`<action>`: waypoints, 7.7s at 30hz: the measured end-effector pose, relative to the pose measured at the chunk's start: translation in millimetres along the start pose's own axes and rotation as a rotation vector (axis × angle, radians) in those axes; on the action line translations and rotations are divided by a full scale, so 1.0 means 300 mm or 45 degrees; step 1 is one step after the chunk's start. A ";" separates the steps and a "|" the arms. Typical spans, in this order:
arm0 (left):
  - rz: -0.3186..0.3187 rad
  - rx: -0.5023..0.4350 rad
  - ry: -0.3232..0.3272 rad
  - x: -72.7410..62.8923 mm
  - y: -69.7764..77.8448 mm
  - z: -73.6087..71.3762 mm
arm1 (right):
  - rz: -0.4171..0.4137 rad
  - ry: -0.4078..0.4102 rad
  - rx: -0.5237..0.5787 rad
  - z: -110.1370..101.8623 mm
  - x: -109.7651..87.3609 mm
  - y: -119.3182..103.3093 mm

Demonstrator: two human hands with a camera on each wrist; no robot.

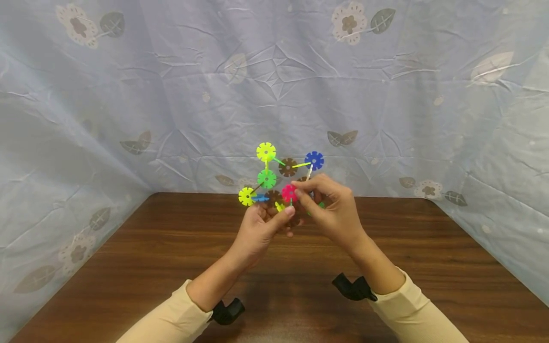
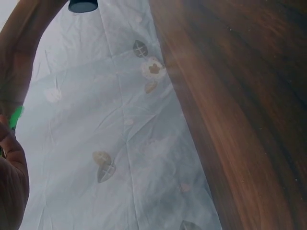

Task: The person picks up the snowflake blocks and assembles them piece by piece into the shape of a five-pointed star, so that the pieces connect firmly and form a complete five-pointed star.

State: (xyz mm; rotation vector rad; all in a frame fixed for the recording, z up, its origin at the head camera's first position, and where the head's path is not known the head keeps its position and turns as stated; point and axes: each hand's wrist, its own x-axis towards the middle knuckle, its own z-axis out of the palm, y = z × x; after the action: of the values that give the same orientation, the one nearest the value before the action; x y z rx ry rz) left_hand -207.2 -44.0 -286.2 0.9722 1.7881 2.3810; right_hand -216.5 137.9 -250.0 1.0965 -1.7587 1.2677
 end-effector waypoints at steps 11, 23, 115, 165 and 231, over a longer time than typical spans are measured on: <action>0.003 -0.028 0.014 0.011 0.014 -0.017 | -0.007 0.011 -0.043 0.005 0.012 -0.007; -0.027 -0.063 0.004 0.015 0.002 -0.025 | 0.052 0.033 -0.065 0.005 0.005 -0.008; 0.077 -0.005 0.475 0.026 0.047 -0.020 | 0.400 -0.116 0.430 0.018 -0.025 0.059; 0.139 -0.019 0.353 0.018 0.041 -0.023 | 0.417 -0.123 0.490 0.037 -0.038 0.068; 0.065 -0.315 0.443 0.053 0.029 -0.077 | 0.993 -0.365 0.352 -0.003 -0.035 0.101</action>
State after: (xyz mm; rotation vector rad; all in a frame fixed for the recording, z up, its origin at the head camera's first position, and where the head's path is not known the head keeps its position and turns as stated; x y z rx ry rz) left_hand -228.0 -61.4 -274.9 0.6135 1.5104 2.8603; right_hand -240.0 146.3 -270.1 0.7677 -2.4091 1.9299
